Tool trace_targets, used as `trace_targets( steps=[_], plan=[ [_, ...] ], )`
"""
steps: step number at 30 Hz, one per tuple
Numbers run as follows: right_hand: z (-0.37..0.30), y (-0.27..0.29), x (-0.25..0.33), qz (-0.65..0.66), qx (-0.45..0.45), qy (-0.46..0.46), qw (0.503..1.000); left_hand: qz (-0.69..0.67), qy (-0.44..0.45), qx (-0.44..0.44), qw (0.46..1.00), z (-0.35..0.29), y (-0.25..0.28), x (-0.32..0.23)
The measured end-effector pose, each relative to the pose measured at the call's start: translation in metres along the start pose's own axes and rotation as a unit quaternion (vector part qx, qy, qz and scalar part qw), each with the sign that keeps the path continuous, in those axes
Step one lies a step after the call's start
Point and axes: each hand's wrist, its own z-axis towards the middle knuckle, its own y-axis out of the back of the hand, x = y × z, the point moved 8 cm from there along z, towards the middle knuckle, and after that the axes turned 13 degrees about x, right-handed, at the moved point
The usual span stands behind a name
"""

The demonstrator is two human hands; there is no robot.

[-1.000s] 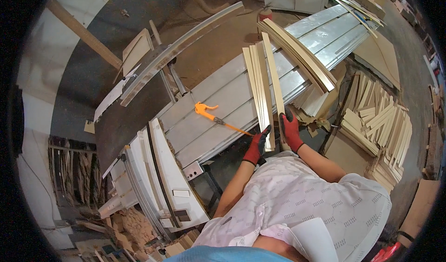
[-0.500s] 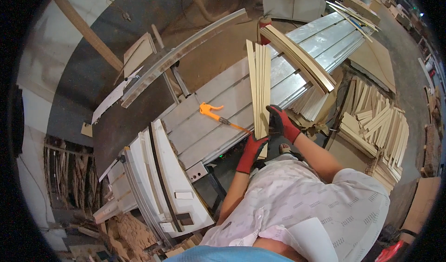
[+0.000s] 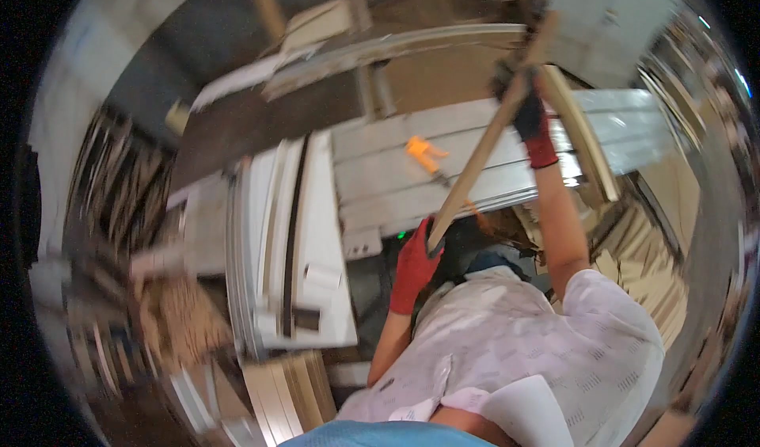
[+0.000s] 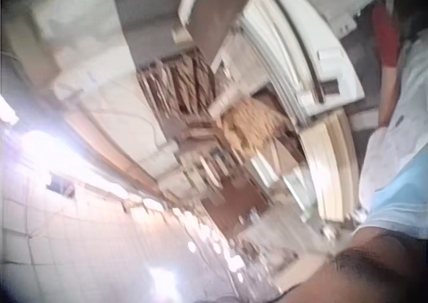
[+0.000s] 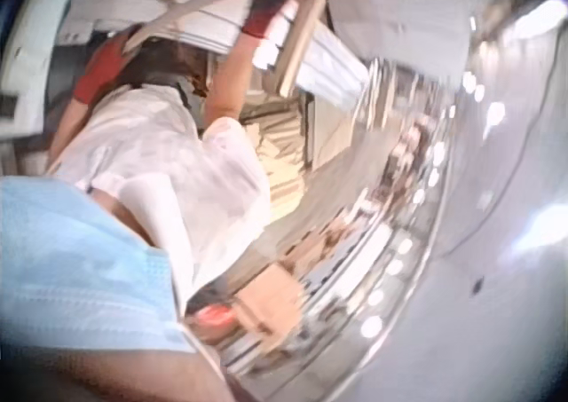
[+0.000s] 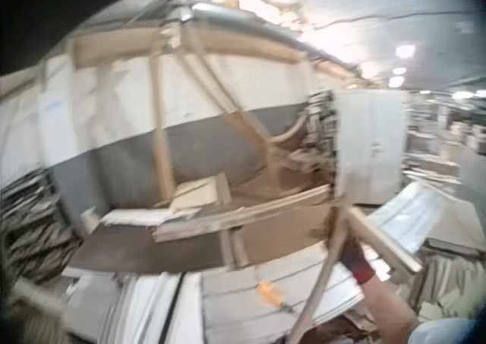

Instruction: Using a table saw to cut wooden planks in a furniture factory.

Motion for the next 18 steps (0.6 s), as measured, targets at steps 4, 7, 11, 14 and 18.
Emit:
trace_targets(
  steps=[4,7,11,14,18],
  plan=[
    [0.054,-0.169,-0.026,-0.032,0.168,-0.078,0.982,0.011,0.016,-0.106,0.994,-0.022,0.037,0.036],
    [0.061,-0.245,-0.079,-0.092,0.072,-0.057,0.992,-0.043,0.055,-0.197,0.978,-0.033,0.084,0.025],
    [0.056,-0.372,-0.156,-0.125,0.148,-0.085,0.977,-0.165,-0.001,-0.287,0.944,-0.033,0.174,0.0],
    [0.062,-0.444,-0.195,-0.143,0.225,-0.077,0.961,-0.142,-0.052,-0.378,0.913,-0.053,0.237,-0.008],
    [0.075,-0.493,-0.232,-0.14,0.299,0.119,0.937,-0.232,0.052,-0.369,0.899,-0.062,0.276,0.043]
  ],
)
